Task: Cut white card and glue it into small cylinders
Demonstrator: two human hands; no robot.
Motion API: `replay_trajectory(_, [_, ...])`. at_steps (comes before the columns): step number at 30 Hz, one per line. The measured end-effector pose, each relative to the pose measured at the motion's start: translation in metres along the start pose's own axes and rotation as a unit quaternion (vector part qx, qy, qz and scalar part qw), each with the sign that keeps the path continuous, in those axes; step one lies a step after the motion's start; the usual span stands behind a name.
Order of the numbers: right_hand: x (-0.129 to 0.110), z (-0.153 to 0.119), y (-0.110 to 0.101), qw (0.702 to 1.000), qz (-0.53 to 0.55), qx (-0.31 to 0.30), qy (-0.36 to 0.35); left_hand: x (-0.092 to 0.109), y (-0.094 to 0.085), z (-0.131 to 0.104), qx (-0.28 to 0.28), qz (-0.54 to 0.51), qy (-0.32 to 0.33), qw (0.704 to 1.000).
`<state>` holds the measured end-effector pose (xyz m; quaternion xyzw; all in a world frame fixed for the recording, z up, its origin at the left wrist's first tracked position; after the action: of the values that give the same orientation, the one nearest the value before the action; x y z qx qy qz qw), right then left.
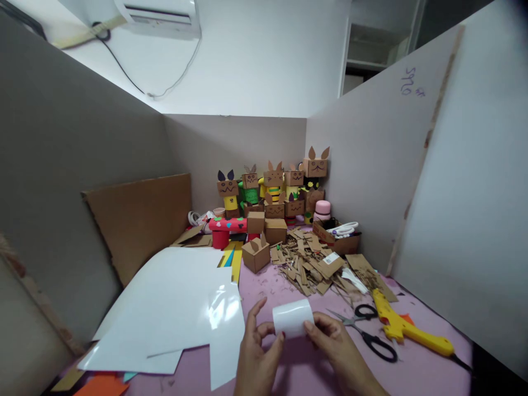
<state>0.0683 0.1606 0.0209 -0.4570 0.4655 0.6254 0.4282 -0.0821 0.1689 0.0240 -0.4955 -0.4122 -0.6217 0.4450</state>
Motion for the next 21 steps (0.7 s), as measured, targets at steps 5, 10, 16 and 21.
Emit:
replay_trajectory(5, [0.01,0.001,-0.015,0.999,-0.019,0.041,0.002,0.002,-0.002,0.002,0.007,-0.028,0.021,0.999])
replay_trajectory(10, [0.016,0.002,-0.017,0.999,-0.024,0.032,0.009,-0.001,-0.003,0.004,0.0,-0.033,0.05,0.998])
replay_trajectory(16, [0.016,0.005,-0.01,1.0,-0.023,0.002,0.017,-0.008,-0.009,0.005,0.021,-0.002,0.033,0.999])
replay_trajectory(21, [0.009,0.004,-0.011,1.0,-0.024,0.009,0.003,-0.009,-0.009,0.006,0.013,0.02,0.044,0.999])
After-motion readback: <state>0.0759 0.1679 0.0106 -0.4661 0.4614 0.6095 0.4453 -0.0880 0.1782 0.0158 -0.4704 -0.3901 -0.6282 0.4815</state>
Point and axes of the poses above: each hand's wrist, its own z-axis towards the middle knuckle, its own y-axis out of the palm, x = y × z, the point moved 7 cm from there along z, towards the middle knuckle, and after that the axes turned 13 degrees about -x, right-handed, at the moved point
